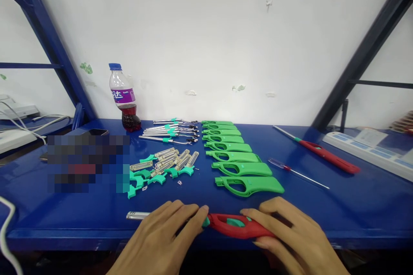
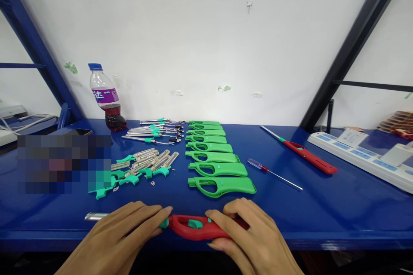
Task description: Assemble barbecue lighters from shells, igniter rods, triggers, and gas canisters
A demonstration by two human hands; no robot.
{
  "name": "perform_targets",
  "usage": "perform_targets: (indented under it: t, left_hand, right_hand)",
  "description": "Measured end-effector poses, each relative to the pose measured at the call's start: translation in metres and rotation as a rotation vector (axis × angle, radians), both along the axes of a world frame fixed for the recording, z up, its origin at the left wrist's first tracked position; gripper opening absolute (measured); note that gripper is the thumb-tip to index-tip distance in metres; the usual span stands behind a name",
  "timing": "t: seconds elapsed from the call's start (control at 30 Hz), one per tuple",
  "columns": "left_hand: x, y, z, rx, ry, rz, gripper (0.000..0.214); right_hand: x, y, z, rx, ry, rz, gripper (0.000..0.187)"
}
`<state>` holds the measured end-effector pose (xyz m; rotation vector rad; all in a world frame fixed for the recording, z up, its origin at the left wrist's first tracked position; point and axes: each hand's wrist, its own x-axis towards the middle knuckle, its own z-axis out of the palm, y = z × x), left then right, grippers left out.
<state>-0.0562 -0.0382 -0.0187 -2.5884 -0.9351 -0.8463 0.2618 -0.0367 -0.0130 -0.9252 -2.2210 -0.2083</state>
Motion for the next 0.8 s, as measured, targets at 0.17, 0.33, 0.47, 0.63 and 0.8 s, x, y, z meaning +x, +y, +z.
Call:
perform_targets:
  t: [0.17,0.33,0.47,0.63,0.8]
  left_hand:
    - [0.004,0.0,0.007,0.032,-0.025,-0.019,0.045]
    - [0.008,0.003,0.012,0.076,0.101,0.086,0.039]
    - [0.009,0.004,0.01,0.138,0.079,0.105,0.035]
    - [0.006,0.002,0.012,0.102,-0.064,0.052,0.032]
    - [0.007,0.001,0.018,0.047,-0.155,0.047,0.029]
  right_hand:
    - [-0.004,-0.001,-0.001,0.033,0.018,0.057,0.034]
    - [-0.001,0.003,-0.005,0.091,0.026,0.049,0.033]
    - [0.001,0.002,-0.01,0.091,0.036,0.043,0.032]
    - [-0.004,0.0,-0.022,0.034,0.109,0.058,0.035]
    - [-0.014,-0.007,-0.035,0.091,0.148,-0.005,0.031]
